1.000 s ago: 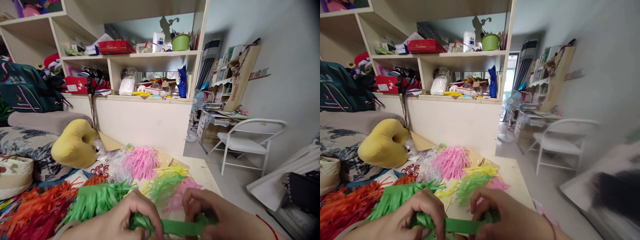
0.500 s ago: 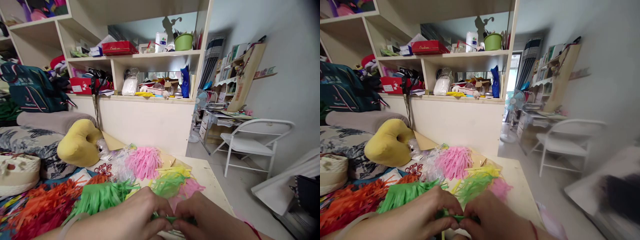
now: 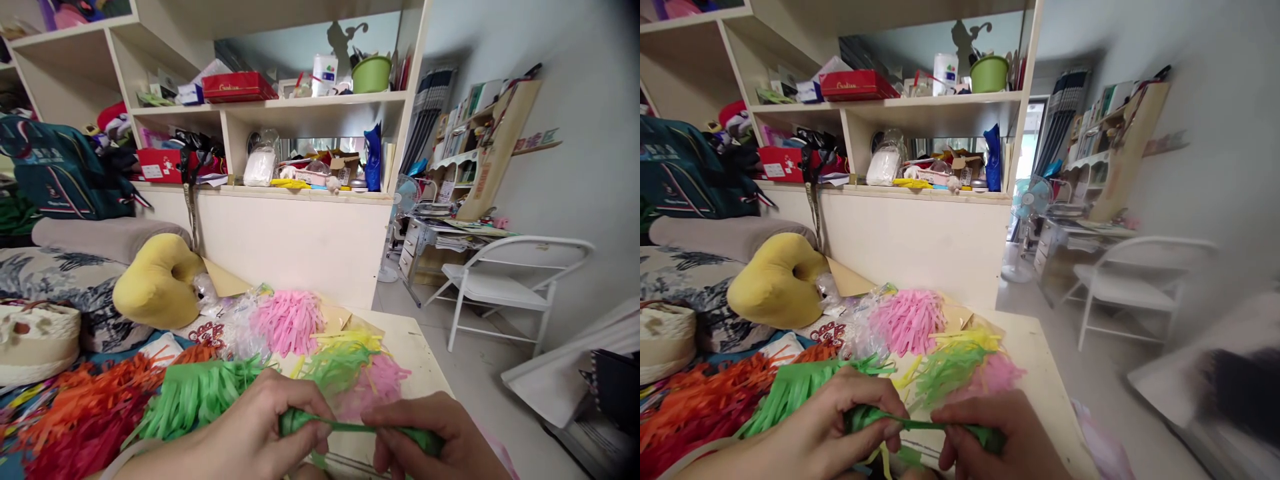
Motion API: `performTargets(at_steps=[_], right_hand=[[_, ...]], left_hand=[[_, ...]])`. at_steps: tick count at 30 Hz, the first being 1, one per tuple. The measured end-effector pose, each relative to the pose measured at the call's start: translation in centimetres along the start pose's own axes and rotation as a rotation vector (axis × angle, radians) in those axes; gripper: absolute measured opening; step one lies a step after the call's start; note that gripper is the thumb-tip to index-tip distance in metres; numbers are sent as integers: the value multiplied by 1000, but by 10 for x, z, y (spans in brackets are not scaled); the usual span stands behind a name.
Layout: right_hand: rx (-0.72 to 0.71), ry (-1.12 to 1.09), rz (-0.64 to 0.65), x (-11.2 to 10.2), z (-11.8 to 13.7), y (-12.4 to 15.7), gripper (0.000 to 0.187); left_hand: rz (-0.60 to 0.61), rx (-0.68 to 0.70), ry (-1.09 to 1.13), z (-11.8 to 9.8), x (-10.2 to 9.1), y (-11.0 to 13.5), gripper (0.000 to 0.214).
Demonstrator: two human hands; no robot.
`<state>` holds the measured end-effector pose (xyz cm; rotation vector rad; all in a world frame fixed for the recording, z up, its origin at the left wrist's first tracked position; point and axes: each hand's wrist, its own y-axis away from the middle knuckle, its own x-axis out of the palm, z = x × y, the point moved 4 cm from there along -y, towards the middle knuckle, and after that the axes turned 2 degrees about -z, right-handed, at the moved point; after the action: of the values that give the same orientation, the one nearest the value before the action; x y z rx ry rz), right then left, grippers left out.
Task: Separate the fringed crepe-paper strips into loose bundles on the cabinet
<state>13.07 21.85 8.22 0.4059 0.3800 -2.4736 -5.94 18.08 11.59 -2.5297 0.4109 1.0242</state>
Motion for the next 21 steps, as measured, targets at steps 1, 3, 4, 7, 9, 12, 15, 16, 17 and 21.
performTargets(at_steps=[1,3,4,7,9,12,15,16,17,21], right_hand=[[-3,-26,-7,-1,-2,1,26],[-10,-84,-21,-2,-4,3,26],[-20,-110,-28,-3,-4,4,26],[-79,-167,-31,-6,-1,6,26],[-134,-196,-19,-8,4,6,23],[-228,-203,30,-8,17,6,23],[-275,-161,108,-8,26,4,25],[-271,-133,140,-9,28,3,24],[-260,-98,170,-11,30,3,24],[-140,46,339,-20,39,2,21]], left_hand=[[-15,1,16,0,0,0,19],[-73,10,86,0,-1,1,18],[-110,23,137,0,-2,1,18],[-196,79,309,0,-3,2,18],[-205,97,439,0,-2,1,15],[-160,85,663,3,2,0,14],[-92,84,826,7,5,-2,10],[-73,85,861,8,6,-2,9],[-47,87,891,10,6,-2,7],[48,82,894,12,4,-2,7]])
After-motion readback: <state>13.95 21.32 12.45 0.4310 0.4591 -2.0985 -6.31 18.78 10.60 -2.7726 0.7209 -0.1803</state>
